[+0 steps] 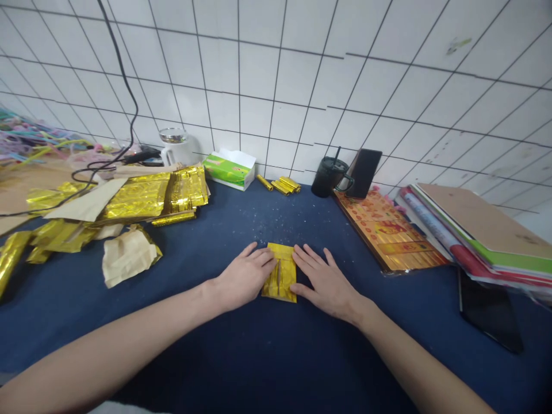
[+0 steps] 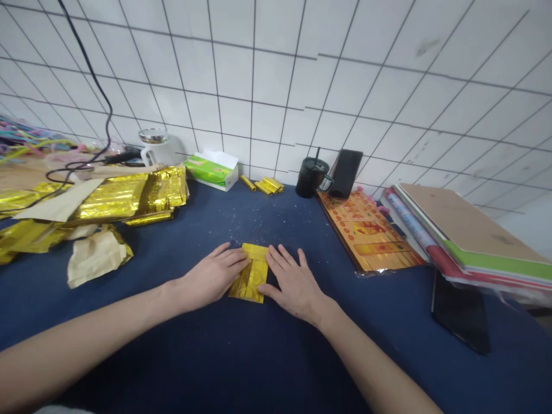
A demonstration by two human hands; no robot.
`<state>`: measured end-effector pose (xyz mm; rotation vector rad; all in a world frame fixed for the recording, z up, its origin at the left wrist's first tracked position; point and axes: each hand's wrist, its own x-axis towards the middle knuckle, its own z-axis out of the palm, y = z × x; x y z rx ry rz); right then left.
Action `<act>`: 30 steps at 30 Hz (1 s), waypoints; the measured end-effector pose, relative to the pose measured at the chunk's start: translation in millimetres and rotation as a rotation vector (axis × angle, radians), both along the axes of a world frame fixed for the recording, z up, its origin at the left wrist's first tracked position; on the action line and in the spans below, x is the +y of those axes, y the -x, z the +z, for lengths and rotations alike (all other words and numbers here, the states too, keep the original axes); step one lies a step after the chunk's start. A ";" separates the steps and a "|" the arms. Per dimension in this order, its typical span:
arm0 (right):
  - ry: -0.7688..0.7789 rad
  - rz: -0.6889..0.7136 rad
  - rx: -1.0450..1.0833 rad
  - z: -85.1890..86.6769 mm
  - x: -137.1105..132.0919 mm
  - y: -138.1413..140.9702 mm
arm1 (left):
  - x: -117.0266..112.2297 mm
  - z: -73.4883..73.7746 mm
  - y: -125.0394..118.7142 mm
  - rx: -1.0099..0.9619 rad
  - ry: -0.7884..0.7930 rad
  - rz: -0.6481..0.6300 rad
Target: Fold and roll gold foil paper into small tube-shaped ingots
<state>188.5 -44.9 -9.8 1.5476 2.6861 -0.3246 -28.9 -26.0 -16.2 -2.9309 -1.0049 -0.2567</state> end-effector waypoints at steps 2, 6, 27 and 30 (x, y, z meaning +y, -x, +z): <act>-0.025 -0.009 0.000 0.3 -1.5 -0.5 | -0.1 -0.4 -0.6 -0.014 0.031 -0.029; -0.122 0.031 0.031 2.6 -8.0 -1.2 | -0.4 0.7 -1.6 -0.039 0.054 -0.028; -0.129 0.173 0.434 -3.2 -17.3 10.1 | 7.8 17.3 1.5 -0.091 0.248 -0.113; -0.089 0.070 0.534 -3.5 -15.3 10.3 | 11.3 22.1 5.3 -0.099 0.322 -0.150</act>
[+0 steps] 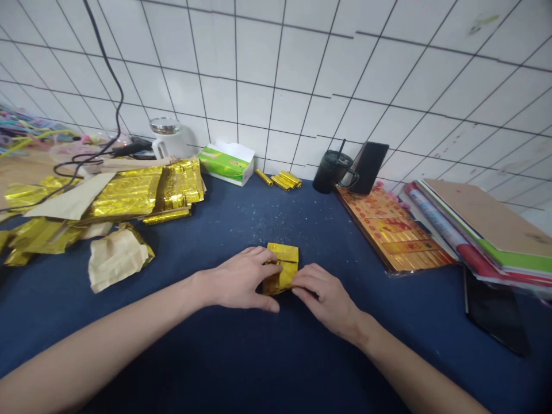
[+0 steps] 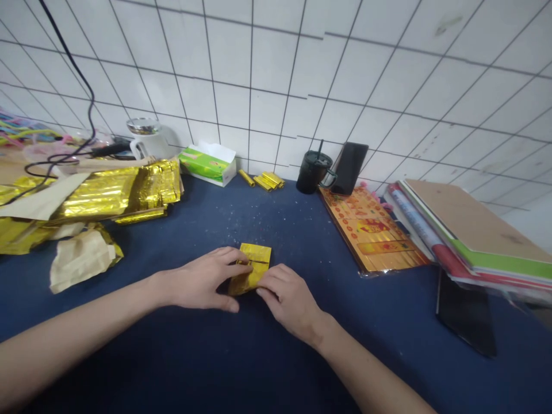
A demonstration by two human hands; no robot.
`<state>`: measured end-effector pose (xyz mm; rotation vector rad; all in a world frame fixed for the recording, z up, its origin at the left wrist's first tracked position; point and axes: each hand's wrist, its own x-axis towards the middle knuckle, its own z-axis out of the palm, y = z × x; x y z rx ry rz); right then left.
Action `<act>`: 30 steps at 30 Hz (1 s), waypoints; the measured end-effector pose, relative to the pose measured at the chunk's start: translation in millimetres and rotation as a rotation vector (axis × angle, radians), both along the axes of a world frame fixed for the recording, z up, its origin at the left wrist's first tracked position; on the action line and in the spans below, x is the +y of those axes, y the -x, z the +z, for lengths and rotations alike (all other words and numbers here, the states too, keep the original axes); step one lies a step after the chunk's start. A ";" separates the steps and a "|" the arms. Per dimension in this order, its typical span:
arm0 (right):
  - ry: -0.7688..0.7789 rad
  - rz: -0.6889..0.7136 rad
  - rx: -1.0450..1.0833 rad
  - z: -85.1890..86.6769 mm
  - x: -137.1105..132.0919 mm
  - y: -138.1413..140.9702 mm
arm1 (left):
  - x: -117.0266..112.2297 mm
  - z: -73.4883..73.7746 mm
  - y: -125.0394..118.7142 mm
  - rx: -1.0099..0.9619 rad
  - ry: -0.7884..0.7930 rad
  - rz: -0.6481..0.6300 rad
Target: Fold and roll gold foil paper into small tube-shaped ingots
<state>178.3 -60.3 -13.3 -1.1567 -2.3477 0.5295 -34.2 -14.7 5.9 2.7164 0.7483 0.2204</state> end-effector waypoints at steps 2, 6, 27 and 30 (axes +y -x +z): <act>0.036 -0.064 0.045 0.7 1.8 0.9 | 1.9 1.9 1.8 -0.007 0.050 -0.016; 0.099 -0.152 0.072 2.6 6.5 4.1 | 3.4 3.5 1.9 -0.041 0.132 0.048; 0.282 -0.381 0.161 -6.6 23.1 10.8 | 3.5 -14.2 -4.1 -0.151 0.043 0.185; 0.271 -0.381 0.136 -6.1 22.7 11.5 | 3.8 -13.8 -3.8 -0.136 0.003 0.113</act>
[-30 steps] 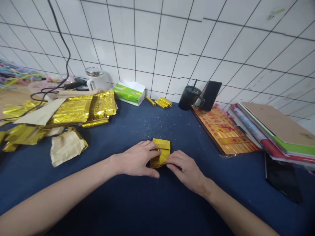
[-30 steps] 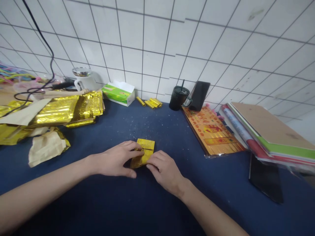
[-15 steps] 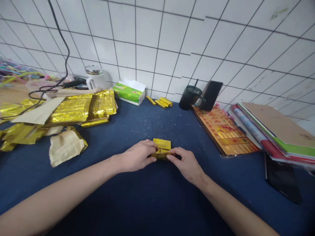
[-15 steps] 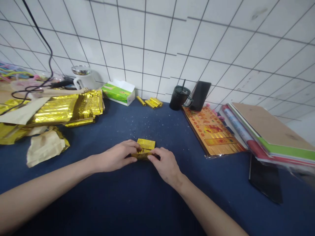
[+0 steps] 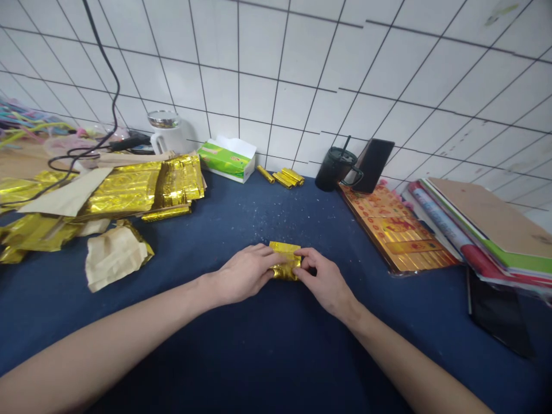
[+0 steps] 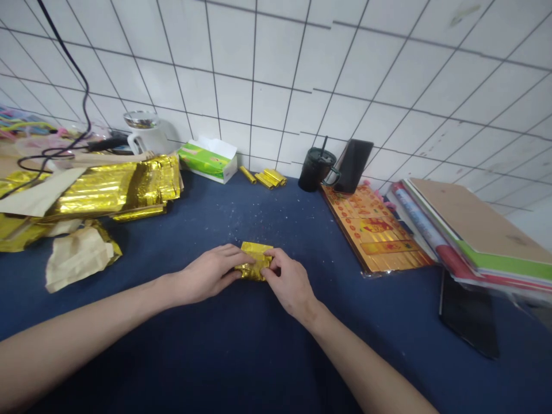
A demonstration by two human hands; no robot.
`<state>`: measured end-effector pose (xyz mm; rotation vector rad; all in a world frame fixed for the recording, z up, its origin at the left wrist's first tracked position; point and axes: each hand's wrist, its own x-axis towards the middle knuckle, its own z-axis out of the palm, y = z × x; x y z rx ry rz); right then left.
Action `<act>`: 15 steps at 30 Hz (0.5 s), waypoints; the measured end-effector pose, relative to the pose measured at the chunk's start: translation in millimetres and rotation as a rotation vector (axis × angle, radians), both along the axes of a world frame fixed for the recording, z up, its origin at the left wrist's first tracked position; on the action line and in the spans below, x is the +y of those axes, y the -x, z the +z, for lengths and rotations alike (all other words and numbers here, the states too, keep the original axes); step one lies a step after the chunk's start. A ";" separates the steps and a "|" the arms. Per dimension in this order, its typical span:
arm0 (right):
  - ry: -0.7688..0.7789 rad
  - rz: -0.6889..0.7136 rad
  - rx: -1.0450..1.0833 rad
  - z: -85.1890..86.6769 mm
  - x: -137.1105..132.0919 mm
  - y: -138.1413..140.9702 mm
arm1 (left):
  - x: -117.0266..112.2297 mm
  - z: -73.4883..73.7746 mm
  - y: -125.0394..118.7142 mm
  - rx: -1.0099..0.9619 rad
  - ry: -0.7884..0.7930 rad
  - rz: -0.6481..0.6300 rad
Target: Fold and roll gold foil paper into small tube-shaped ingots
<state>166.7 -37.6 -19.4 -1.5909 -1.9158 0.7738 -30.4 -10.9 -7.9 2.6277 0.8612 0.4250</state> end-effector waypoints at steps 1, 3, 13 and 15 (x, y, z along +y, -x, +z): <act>0.000 0.006 -0.009 -0.2 0.2 -0.1 | 0.4 -0.2 0.1 0.008 -0.011 -0.015; 0.002 0.020 -0.026 -1.0 1.0 -0.4 | 1.2 -1.2 0.6 0.013 -0.026 -0.031; 0.025 0.022 -0.073 1.7 1.4 -2.0 | 1.9 -2.6 1.9 0.078 -0.081 -0.054; 0.028 0.020 -0.074 1.8 1.4 -2.2 | 1.0 -1.4 1.5 0.095 -0.102 -0.058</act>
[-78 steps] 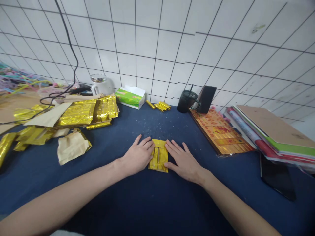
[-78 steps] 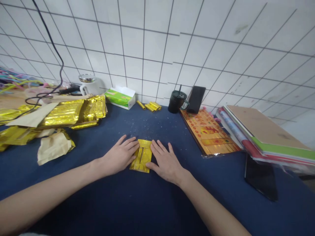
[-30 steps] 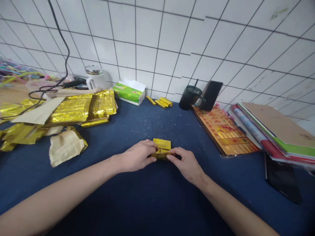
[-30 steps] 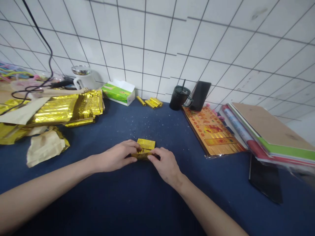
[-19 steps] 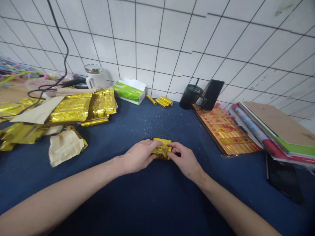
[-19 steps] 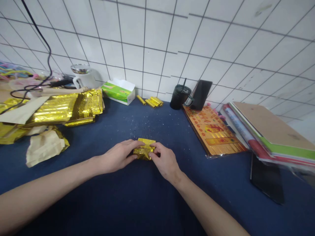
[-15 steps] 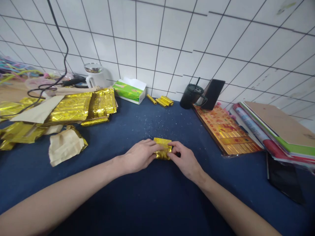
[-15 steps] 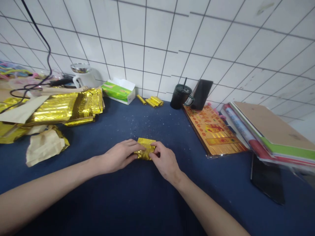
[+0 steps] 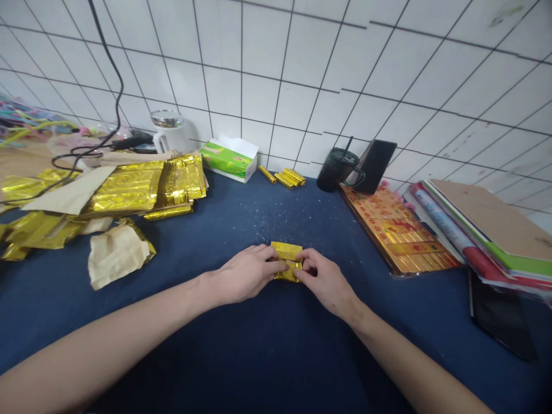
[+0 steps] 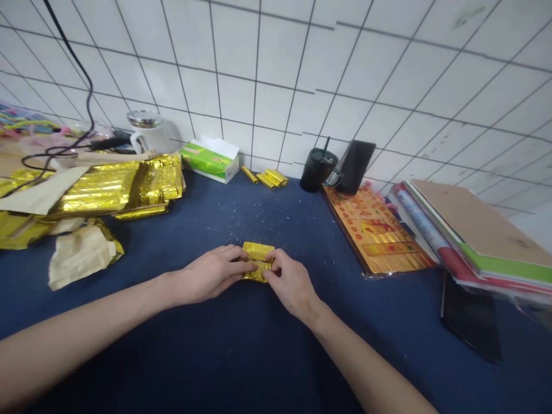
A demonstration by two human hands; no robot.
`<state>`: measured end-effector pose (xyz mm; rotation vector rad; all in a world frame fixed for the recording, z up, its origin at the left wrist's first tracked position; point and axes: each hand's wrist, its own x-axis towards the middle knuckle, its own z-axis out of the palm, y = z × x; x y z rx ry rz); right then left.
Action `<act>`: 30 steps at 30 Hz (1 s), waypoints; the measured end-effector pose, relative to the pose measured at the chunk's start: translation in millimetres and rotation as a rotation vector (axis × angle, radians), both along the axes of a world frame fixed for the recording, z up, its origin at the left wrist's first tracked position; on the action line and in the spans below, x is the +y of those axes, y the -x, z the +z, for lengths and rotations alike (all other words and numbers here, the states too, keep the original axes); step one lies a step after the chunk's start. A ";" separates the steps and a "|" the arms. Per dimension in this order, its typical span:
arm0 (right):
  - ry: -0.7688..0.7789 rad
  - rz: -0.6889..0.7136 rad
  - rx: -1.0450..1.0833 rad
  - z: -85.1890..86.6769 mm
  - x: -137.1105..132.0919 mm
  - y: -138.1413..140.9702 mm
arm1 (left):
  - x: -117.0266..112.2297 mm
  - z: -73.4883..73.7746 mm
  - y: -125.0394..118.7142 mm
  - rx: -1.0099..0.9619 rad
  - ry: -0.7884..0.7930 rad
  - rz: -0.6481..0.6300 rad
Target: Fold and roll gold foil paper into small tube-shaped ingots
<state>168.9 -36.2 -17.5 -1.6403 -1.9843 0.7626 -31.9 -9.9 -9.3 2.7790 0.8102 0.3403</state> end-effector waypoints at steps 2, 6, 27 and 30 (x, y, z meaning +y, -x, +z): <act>0.003 -0.006 -0.001 0.0 0.3 0.2 | -0.9 0.6 -0.2 0.014 -0.021 0.001; 0.001 -0.016 -0.023 -0.2 -0.1 1.5 | -2.0 0.4 0.0 0.023 -0.041 0.008; -0.310 0.210 -0.556 -10.4 -13.3 -4.6 | -2.1 -3.4 1.1 0.090 -0.085 -0.029; -0.320 0.226 -0.595 -9.0 -14.9 -4.0 | -2.4 -4.1 1.3 0.102 -0.086 -0.034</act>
